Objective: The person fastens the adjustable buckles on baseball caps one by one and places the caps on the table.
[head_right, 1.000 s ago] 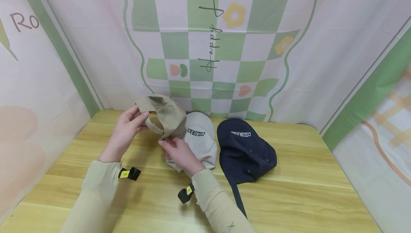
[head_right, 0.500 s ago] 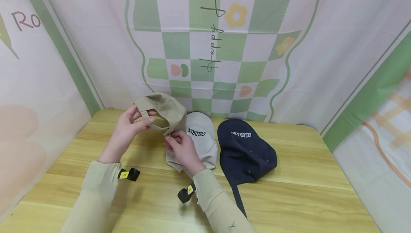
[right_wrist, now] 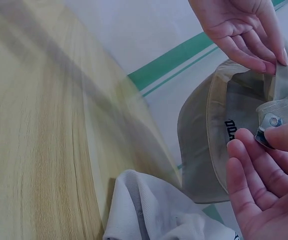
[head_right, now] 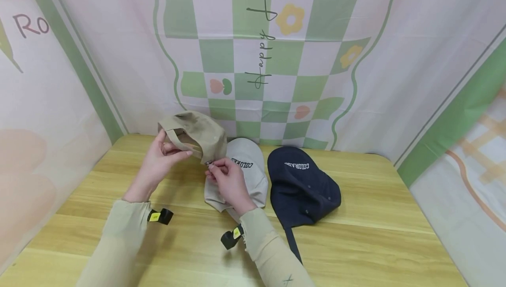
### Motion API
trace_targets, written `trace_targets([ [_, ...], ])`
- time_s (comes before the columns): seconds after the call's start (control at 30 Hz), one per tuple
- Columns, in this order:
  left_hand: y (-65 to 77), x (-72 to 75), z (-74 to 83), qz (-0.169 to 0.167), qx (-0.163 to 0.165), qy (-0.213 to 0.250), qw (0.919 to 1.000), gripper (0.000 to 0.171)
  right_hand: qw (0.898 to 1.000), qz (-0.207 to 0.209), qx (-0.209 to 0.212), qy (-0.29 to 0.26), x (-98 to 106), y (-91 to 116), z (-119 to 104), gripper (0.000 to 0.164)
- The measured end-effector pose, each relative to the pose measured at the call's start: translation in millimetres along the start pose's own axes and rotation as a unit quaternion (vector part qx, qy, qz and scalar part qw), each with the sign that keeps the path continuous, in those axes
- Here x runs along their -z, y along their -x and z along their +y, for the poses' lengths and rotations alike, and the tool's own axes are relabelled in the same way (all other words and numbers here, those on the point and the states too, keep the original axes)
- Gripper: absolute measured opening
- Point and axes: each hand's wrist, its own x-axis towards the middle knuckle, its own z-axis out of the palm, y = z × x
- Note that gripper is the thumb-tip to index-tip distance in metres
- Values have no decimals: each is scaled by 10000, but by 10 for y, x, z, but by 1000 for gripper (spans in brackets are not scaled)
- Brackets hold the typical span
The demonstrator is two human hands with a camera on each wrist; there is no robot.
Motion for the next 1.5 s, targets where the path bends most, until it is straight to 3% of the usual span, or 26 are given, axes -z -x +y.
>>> trace_targets([
  [0.33,8,17,34,439,-34,300,9986,65,9997,201,76,-153,49,-29,9,11],
  [0.6,-19,27,26,539,-16,398,9978,52,9992,187,227,-279,103,-25,-26,20],
  [0.87,-9,51,19,529,-55,472,9975,49,9975,60,559,-422,115,-25,-43,8],
  [1.23,-14,52,15,660,29,349,9972,23,9987,170,401,-253,152,-30,-58,14],
  [1.5,-3,53,42,660,-97,166,9976,23,9982,346,487,-35,188,-33,-44,10],
])
